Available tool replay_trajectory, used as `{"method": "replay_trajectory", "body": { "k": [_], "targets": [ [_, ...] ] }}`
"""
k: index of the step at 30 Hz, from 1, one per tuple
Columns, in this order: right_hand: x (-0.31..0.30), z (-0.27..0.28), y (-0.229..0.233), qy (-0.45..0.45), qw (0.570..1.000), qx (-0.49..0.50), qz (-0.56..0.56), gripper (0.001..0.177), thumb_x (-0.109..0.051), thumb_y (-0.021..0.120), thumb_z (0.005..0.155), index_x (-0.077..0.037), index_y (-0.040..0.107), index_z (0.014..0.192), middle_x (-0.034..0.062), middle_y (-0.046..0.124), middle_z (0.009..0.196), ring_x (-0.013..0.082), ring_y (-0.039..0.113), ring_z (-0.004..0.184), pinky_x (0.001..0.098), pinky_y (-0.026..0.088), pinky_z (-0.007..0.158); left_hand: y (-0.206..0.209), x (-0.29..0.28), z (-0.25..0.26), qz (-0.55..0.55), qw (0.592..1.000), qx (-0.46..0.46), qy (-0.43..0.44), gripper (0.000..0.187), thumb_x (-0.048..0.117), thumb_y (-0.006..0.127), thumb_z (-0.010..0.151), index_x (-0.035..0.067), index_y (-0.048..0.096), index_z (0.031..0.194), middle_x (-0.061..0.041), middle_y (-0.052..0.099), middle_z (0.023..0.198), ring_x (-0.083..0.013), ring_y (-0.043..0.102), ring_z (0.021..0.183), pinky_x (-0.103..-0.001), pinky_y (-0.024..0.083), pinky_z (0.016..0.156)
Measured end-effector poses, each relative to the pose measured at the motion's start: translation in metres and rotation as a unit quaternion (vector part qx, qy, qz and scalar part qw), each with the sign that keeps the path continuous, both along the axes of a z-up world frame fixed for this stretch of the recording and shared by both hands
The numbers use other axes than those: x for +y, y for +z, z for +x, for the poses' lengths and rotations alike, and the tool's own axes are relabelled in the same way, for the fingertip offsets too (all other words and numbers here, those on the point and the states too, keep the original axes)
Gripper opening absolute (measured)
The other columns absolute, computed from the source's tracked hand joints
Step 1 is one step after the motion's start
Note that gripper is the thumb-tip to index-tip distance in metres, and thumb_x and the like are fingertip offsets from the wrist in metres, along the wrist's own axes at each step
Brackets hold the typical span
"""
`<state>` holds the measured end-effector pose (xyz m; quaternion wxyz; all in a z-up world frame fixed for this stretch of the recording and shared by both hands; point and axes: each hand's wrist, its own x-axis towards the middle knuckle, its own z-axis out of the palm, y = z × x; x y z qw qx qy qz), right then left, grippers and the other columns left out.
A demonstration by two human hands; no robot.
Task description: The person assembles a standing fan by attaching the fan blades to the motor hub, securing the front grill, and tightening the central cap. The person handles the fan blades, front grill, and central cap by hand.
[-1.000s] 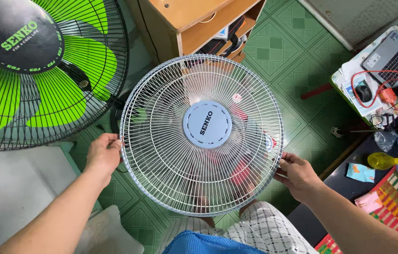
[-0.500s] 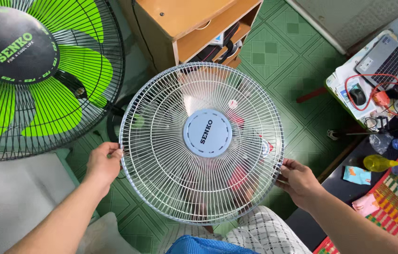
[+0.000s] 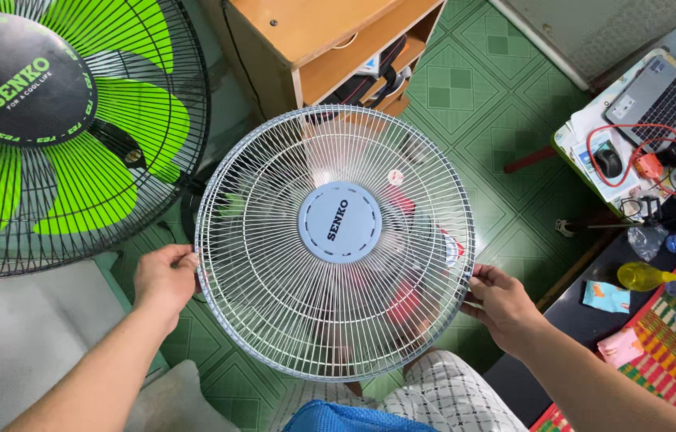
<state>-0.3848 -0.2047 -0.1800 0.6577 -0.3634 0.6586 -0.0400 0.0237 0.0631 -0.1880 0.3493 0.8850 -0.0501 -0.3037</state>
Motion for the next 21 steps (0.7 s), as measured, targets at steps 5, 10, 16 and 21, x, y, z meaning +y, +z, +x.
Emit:
{"method": "replay_trajectory", "body": {
  "k": [5,10,16,21],
  "targets": [
    [-0.002,0.004,0.008,0.016,1.0,-0.003,0.002,0.026,-0.011,0.047,0.105,-0.002,0.056,0.127,0.0125,0.065,0.116,0.0243,0.063,0.11,0.0461,0.051,0.104,-0.01,0.0,0.004,-0.036,0.998,0.028,0.044,0.025,0.007,0.064,0.099,-0.002,0.071,0.121,-0.011,0.075,0.093,-0.0175,0.07,0.071,-0.034,0.059,0.062],
    [-0.004,0.005,0.011,0.025,1.0,-0.007,0.01,0.027,-0.012,0.05,0.103,-0.002,0.056,0.127,0.0124,0.065,0.117,0.0254,0.063,0.11,0.0454,0.052,0.103,-0.027,0.004,0.007,0.002,0.999,-0.032,0.01,0.023,0.01,0.067,0.097,-0.001,0.075,0.115,-0.011,0.077,0.097,-0.0165,0.07,0.082,-0.033,0.056,0.074],
    [0.001,0.006,0.018,0.036,0.999,-0.014,-0.015,0.029,-0.014,0.05,0.103,0.0,0.057,0.126,0.0146,0.066,0.116,0.0266,0.066,0.109,0.0472,0.055,0.101,-0.035,-0.002,0.012,0.073,0.996,-0.02,-0.044,0.025,0.014,0.06,0.099,0.001,0.076,0.112,-0.015,0.077,0.101,-0.0229,0.069,0.089,-0.039,0.053,0.079],
    [0.008,0.009,0.021,0.015,1.0,-0.005,0.0,0.028,-0.015,0.049,0.104,0.0,0.057,0.126,0.0142,0.064,0.117,0.0283,0.066,0.109,0.0486,0.056,0.101,-0.043,0.0,0.017,0.079,0.996,0.036,-0.024,0.027,0.019,0.058,0.102,0.001,0.074,0.113,-0.013,0.076,0.104,-0.0225,0.068,0.092,-0.038,0.052,0.079]
  ]
}}
